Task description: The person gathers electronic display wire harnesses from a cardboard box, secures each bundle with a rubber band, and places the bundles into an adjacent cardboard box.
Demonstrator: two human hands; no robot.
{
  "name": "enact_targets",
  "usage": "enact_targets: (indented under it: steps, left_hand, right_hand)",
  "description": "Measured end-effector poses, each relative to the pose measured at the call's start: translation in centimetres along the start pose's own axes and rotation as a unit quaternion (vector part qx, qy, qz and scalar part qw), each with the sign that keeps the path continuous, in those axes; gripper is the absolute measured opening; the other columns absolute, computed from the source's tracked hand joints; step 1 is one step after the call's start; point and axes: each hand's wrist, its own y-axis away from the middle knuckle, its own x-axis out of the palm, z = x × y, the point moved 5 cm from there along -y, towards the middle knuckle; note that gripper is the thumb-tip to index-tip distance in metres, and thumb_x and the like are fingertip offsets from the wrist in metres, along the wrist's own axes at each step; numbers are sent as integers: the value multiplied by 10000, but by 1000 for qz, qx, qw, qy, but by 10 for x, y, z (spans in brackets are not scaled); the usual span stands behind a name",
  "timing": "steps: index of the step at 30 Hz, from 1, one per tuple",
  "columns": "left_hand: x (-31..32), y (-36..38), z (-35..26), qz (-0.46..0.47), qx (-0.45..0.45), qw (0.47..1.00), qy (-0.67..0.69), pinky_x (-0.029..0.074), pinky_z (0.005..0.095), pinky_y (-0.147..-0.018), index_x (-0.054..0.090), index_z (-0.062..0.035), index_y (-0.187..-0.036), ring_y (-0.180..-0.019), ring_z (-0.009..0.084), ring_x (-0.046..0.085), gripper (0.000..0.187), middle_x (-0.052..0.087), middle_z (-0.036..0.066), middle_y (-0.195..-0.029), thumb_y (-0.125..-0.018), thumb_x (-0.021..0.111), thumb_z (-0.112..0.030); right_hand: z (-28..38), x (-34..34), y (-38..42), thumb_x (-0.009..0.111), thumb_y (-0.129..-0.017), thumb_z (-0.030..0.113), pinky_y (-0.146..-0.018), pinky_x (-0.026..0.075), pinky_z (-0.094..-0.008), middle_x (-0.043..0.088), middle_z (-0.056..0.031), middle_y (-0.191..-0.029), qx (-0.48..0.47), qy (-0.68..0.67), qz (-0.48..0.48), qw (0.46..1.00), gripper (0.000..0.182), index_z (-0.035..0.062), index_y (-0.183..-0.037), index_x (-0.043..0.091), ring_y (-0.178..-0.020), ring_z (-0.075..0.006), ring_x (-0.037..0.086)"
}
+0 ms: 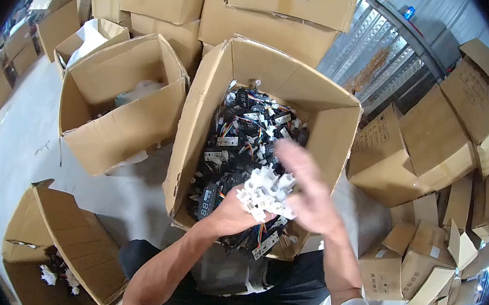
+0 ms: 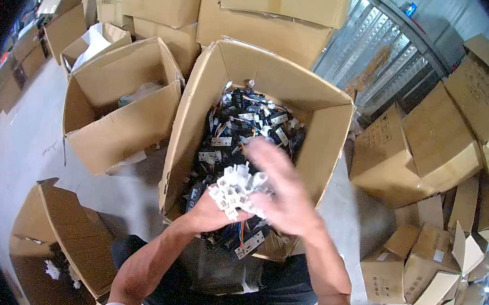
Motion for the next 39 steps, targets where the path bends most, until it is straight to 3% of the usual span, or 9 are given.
enact_targets:
  steps: [5,9,13,15,21,23,28,35,39]
  left_hand:
    - [1,4,7,27,2,998,-58,493,337,-950,576,-45,-1246,-1053,159,627,458,664,42,-1141,-829,759,-90]
    - [-16,-2,10,-67,-14,989,128,508,328,-965,529,-24,-1311,-1113,189,631,544,637,83,-1255,-814,749,5]
    - [-32,-14,6,-111,24,993,-35,508,327,-940,572,-12,-1251,-1062,165,636,504,675,60,-1154,-791,776,-7]
    - [-19,-8,0,-133,62,989,1,511,300,-886,623,-11,-1175,-991,145,652,387,696,54,-1079,-812,750,-56]
    - [-7,3,-13,-67,113,978,-162,448,387,-988,589,-13,-1224,-1133,350,572,407,558,170,-1239,-837,661,-114]
    - [-3,8,-16,-60,59,988,-128,425,340,-1041,556,-18,-1301,-1203,222,560,482,578,118,-1326,-843,694,-80]
    - [0,6,-36,-14,134,980,-147,450,361,-1006,539,-14,-1300,-1138,281,595,518,597,145,-1279,-821,712,-110]
    - [3,6,-13,-32,172,967,-187,478,339,-958,574,-24,-1245,-1081,194,610,442,638,88,-1217,-836,730,-85]
    - [-4,7,12,12,38,992,-124,460,337,-974,588,-49,-1241,-1088,183,591,431,639,67,-1198,-836,733,-66]
  right_hand:
    - [-15,27,6,460,-922,690,-1191,232,-448,362,-232,-1535,32,1,53,998,957,-52,-1504,292,-1459,-355,301]
    - [-36,-2,9,629,-829,666,-1193,227,-432,320,-231,-1559,67,-151,-108,980,1068,-46,-1522,240,-1463,-318,287]
    - [-37,39,12,822,-788,423,-1147,316,-414,433,-197,-1482,256,-145,98,951,975,-29,-1491,319,-1365,-278,419]
    - [-40,72,14,831,-772,301,-1100,371,-391,506,-154,-1407,135,-233,-11,963,887,-11,-1462,369,-1282,-241,482]
    - [-45,77,25,848,-766,191,-1045,427,-352,573,-87,-1332,217,-348,-55,911,702,-5,-1350,510,-1189,-172,550]
    - [-45,77,32,840,-760,105,-1030,452,-344,573,-89,-1339,188,-357,-73,912,713,-5,-1369,486,-1180,-164,563]
    - [-31,80,38,796,-767,-13,-1017,481,-338,567,-122,-1353,86,-384,-158,905,754,-16,-1414,410,-1204,-177,574]
    - [-24,70,26,839,-737,61,-1042,451,-376,601,-144,-1315,113,-340,-194,913,744,-15,-1380,473,-1244,-230,550]
    - [-14,60,22,846,-718,227,-1090,364,-458,631,-152,-1252,81,-180,-211,957,546,32,-1188,649,-1214,-324,555]
